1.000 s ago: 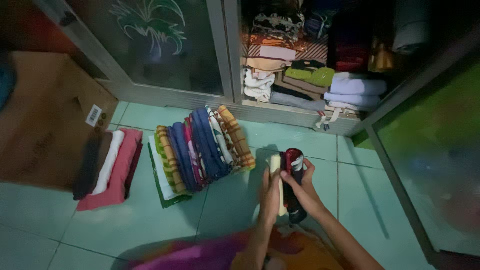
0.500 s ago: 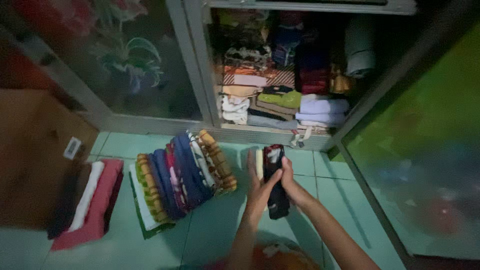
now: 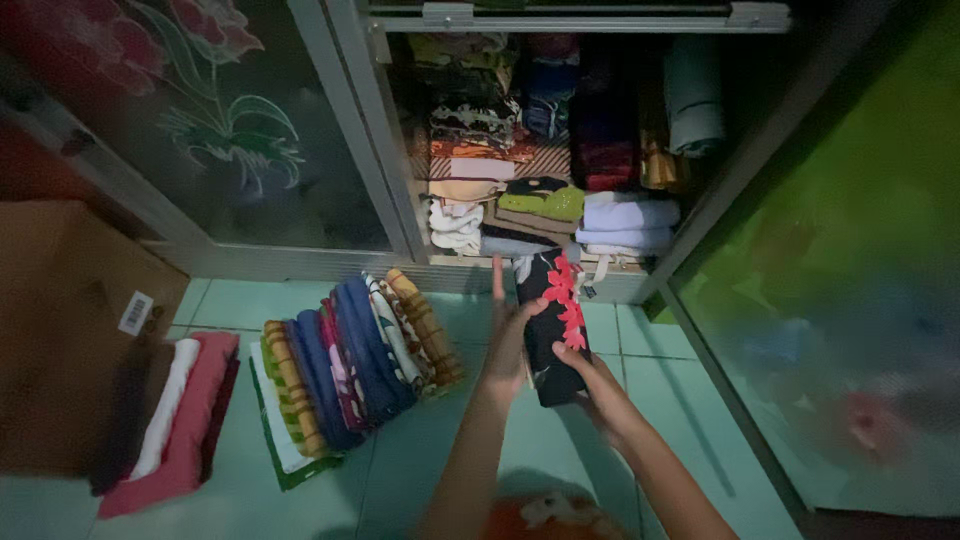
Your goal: The person organizes clothes by removing folded items from a storage cabinet and placing them in a stack on the floor, then folding a green cloth and placing it into the cabinet.
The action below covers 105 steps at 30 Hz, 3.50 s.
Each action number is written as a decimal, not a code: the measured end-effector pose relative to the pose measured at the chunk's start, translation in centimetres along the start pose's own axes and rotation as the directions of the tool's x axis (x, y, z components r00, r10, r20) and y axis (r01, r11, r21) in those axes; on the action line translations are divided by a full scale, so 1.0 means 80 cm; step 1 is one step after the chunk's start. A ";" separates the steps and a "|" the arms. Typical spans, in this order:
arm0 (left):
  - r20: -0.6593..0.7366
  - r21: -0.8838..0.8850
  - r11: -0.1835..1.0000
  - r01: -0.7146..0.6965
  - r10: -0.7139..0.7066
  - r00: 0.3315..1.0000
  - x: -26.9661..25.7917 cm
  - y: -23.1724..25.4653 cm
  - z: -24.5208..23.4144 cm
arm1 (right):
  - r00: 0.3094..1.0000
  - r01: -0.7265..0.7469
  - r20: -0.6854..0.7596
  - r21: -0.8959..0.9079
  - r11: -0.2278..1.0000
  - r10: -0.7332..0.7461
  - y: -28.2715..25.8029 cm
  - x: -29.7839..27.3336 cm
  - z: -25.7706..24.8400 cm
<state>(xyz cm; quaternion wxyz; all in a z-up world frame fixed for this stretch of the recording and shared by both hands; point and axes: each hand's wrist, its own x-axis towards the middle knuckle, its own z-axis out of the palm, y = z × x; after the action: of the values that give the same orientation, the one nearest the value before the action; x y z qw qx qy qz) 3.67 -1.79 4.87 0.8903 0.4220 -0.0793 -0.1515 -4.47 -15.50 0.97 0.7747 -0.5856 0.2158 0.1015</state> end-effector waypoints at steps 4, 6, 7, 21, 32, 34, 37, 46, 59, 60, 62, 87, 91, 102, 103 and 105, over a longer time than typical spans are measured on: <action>-0.005 -0.111 0.994 -0.009 0.009 1.000 0.016 0.007 0.014 | 0.999 -0.004 -0.033 -0.035 0.999 0.003 -0.007 -0.002 -0.005; -0.028 -0.069 0.995 0.078 -0.080 0.996 0.029 0.011 0.012 | 0.995 0.026 -0.095 0.036 0.999 -0.022 -0.015 0.000 -0.004; 0.004 -0.060 0.998 0.004 -0.004 1.000 0.040 0.009 0.016 | 0.991 0.044 -0.128 0.071 0.997 -0.034 -0.019 0.001 -0.004; 0.243 -0.142 0.976 0.168 -0.130 0.961 0.149 0.013 0.072 | 0.818 0.555 -0.324 0.223 0.801 -0.476 -0.098 0.018 -0.010; 0.131 -0.343 0.896 0.282 -0.252 0.959 0.051 -0.061 -0.055 | 0.560 0.715 0.019 -0.516 0.472 -0.828 -0.028 0.021 -0.016; 0.020 -0.220 0.935 0.279 -0.282 0.959 0.031 -0.083 -0.084 | 0.550 0.673 0.169 -0.669 0.315 -0.818 -0.019 0.016 -0.011; -0.057 -0.037 0.971 0.238 -0.240 0.969 0.003 -0.093 -0.100 | 0.787 0.542 0.176 -0.655 0.526 -0.591 -0.015 0.011 0.005; -0.252 -0.060 0.965 0.256 -0.263 0.931 -0.079 -0.051 -0.137 | 0.988 -0.038 0.157 0.157 0.987 0.013 0.010 -0.001 0.028; 0.045 0.462 0.884 -0.077 0.064 0.997 -0.106 0.010 -0.089 | 0.992 0.006 0.124 -0.236 0.972 0.024 0.033 0.010 0.028; 0.075 0.453 0.883 -0.118 0.095 0.993 -0.103 0.001 -0.087 | 0.991 0.029 0.135 -0.266 0.964 0.008 0.034 0.009 0.035; 0.014 0.476 0.867 -0.146 0.159 0.987 -0.104 -0.010 -0.084 | 0.986 0.026 0.169 -0.209 0.978 0.010 0.025 0.009 0.041; 0.112 0.190 0.876 -0.444 0.430 0.896 0.227 0.009 0.186 | 0.792 0.607 -0.294 0.281 0.743 -0.536 -0.239 0.055 -0.031; -0.066 0.176 0.954 -0.241 0.256 0.965 0.312 0.043 0.222 | 0.777 0.596 -0.282 0.617 0.513 -0.563 -0.245 0.094 -0.042; 0.148 -0.418 0.900 0.125 -0.069 0.987 0.252 -0.058 0.010 | 0.751 0.655 -0.426 0.575 0.491 -0.504 -0.270 0.226 -0.088; 0.168 -0.383 0.921 0.076 -0.012 0.986 0.233 -0.065 -0.002 | 0.770 0.638 -0.451 0.555 0.534 -0.451 -0.279 0.234 -0.083; 0.138 -0.287 0.953 0.101 -0.064 0.988 0.197 -0.067 -0.013 | 0.794 0.594 -0.500 0.516 0.617 -0.346 -0.299 0.253 -0.086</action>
<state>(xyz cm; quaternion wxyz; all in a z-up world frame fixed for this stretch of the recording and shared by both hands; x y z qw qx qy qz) 17.74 -9.54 0.29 0.9290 0.2779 -0.0949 -0.2253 21.78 -30.99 10.98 0.8744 -0.3229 0.2075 -0.2967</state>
